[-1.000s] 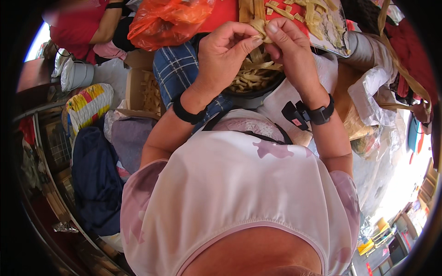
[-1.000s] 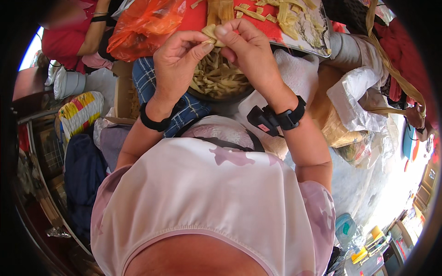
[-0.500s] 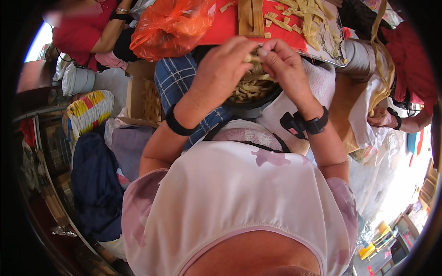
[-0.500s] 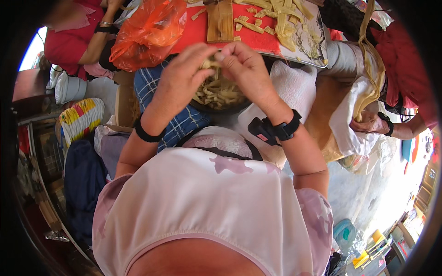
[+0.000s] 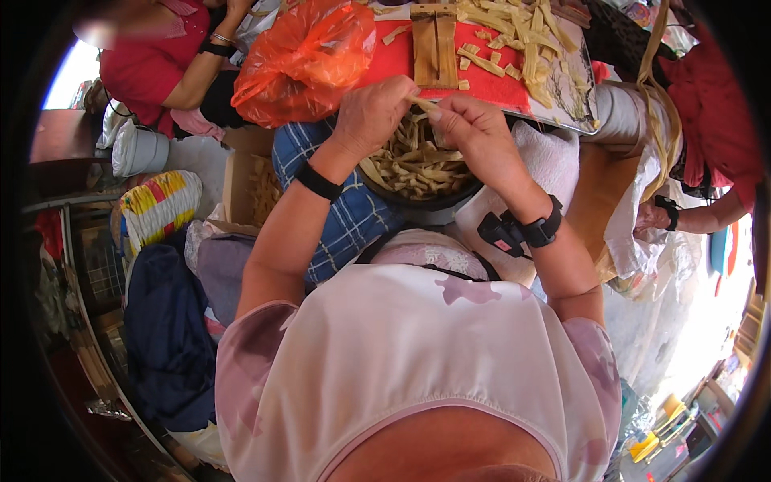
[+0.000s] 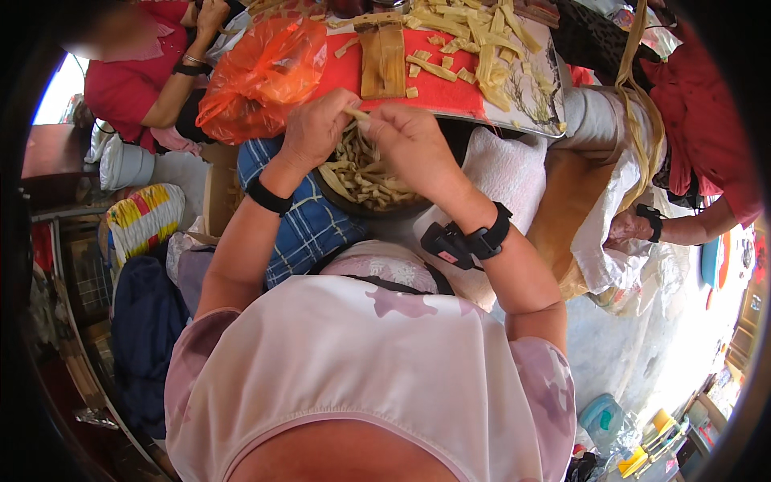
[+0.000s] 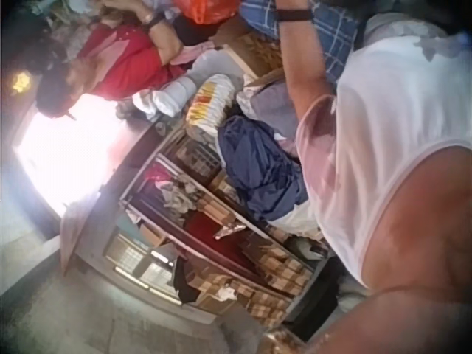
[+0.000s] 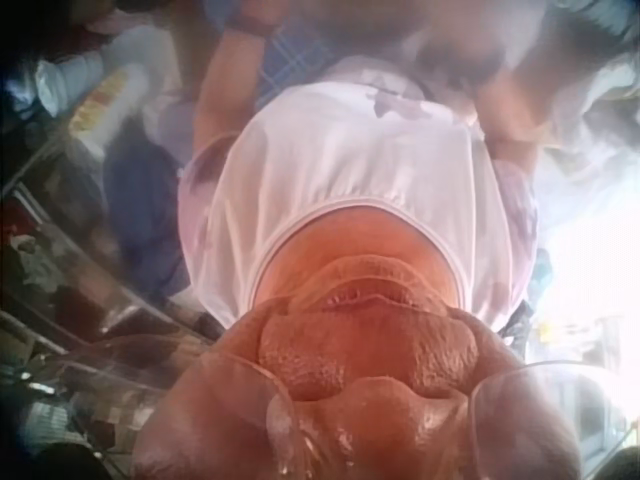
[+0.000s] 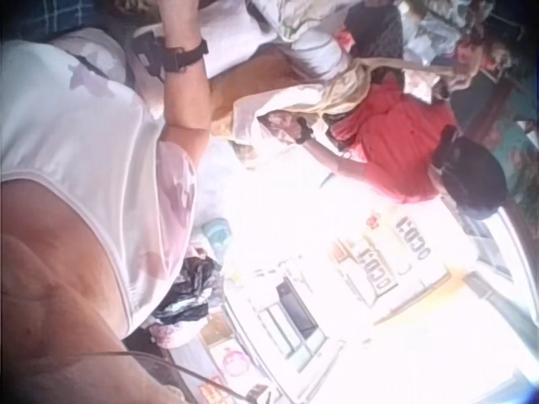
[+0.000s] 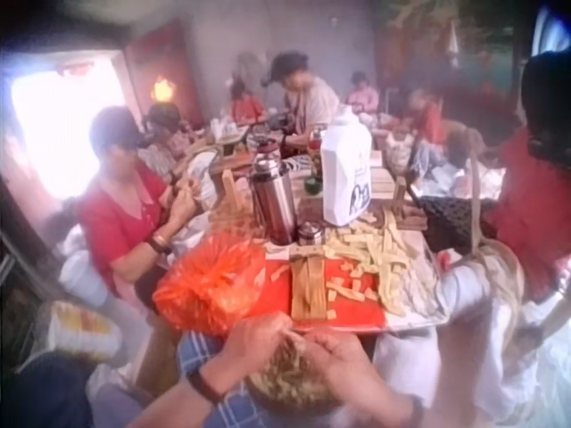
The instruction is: The person ties pieces of dried bean curd skin into knots by hand, picking them from a tray and placing the finished knots into a bowl.
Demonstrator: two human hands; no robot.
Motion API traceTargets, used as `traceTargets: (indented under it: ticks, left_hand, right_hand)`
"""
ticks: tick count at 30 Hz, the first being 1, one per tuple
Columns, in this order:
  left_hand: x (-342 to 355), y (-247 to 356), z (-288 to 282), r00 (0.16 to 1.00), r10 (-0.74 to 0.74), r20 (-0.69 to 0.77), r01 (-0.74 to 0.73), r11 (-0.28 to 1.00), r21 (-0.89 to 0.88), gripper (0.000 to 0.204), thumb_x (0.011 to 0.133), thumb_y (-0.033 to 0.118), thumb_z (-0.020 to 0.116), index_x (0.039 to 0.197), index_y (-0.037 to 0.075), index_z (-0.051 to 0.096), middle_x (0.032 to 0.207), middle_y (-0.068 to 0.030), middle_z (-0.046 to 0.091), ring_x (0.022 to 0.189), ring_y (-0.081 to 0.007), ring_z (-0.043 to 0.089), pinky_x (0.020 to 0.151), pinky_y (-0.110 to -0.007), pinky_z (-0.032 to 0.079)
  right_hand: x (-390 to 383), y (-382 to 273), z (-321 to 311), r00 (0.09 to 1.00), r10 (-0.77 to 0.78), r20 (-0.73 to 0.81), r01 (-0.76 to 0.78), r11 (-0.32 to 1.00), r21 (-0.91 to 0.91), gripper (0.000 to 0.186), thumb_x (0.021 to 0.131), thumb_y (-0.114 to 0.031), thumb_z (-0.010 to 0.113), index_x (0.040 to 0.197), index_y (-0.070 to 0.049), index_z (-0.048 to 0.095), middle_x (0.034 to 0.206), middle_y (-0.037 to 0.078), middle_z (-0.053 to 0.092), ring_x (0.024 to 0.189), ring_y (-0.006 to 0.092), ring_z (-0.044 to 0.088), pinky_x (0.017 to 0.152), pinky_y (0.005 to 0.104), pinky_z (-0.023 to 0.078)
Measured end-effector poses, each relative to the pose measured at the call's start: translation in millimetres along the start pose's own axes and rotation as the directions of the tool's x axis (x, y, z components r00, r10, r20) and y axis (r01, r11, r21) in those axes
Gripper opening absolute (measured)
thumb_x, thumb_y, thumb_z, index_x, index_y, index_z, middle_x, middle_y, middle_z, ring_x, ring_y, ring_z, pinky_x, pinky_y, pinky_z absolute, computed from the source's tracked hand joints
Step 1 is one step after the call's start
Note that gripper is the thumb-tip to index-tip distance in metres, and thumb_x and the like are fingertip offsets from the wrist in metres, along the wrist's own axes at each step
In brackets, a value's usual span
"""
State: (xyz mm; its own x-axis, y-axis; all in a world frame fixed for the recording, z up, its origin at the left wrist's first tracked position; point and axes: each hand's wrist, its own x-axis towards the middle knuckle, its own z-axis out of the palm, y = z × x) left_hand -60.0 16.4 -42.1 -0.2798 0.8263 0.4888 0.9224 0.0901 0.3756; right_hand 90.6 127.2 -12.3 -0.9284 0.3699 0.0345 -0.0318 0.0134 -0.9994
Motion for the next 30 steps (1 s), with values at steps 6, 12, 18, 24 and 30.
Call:
traceTargets:
  ticks: [6, 12, 18, 24, 30]
  left_hand:
    - [30, -1, 0, 0.849, -0.304, 0.433, 0.45, -0.014, -0.893, 0.016, 0.093, 0.015, 0.047, 0.105, 0.005, 0.049, 0.068, 0.0055, 0.042, 0.054, -0.0026, 0.04, 0.049, -0.019, 0.037]
    - [45, -14, 1, 0.857, -0.384, 0.345, 0.492, 0.405, -0.771, 0.021, 0.093, 0.022, 0.048, 0.106, 0.006, 0.05, 0.066, 0.0072, 0.038, 0.053, -0.0012, 0.033, 0.048, -0.017, 0.03]
    - [50, -34, 22, 0.88, -0.43, 0.202, 0.463, 0.677, -0.573, 0.02, 0.087, 0.02, 0.054, 0.098, 0.003, 0.055, 0.068, -0.0006, 0.053, 0.06, -0.0105, 0.05, 0.055, -0.025, 0.041]
    - [18, 0, 0, 0.889, -0.437, 0.133, 0.457, 0.859, -0.231, 0.02, 0.081, 0.019, 0.059, 0.098, 0.007, 0.058, 0.082, -0.0122, 0.06, 0.074, -0.0311, 0.058, 0.07, -0.036, 0.047]
    - [-22, 55, 32, 0.93, -0.267, 0.254, 0.361, 0.794, -0.489, 0.026, 0.075, 0.014, 0.066, 0.098, 0.005, 0.058, 0.095, -0.0115, 0.056, 0.073, -0.0254, 0.057, 0.07, -0.035, 0.046]
  right_hand:
    - [43, 12, -36, 0.971, -0.102, -0.217, 0.08, 0.991, -0.106, 0.019, 0.086, -0.016, 0.059, 0.076, 0.0, 0.061, 0.057, -0.004, 0.047, 0.054, 0.0032, 0.039, 0.048, 0.0208, 0.032]
    - [66, 6, -40, 0.962, -0.105, -0.251, 0.052, 0.977, -0.208, 0.022, 0.085, -0.019, 0.06, 0.073, 0.0, 0.059, 0.056, -0.002, 0.049, 0.05, 0.0049, 0.041, 0.046, 0.0227, 0.033]
    - [85, 39, -44, 0.965, -0.089, -0.247, -0.028, 0.901, -0.433, 0.028, 0.085, -0.027, 0.055, 0.077, 0.0, 0.06, 0.055, 0.01, 0.055, 0.051, 0.0195, 0.054, 0.051, 0.033, 0.042]
    - [48, 23, -47, 0.887, -0.36, -0.289, -0.028, 0.581, -0.813, 0.026, 0.084, -0.028, 0.05, 0.083, -0.005, 0.062, 0.067, 0.015, 0.062, 0.072, 0.036, 0.06, 0.063, 0.0446, 0.046]
    - [4, -29, -6, 0.979, -0.198, -0.041, 0.191, 0.972, -0.137, 0.019, 0.09, -0.018, 0.053, 0.083, -0.001, 0.059, 0.063, 0.0, 0.055, 0.061, 0.0061, 0.05, 0.055, 0.021, 0.041]
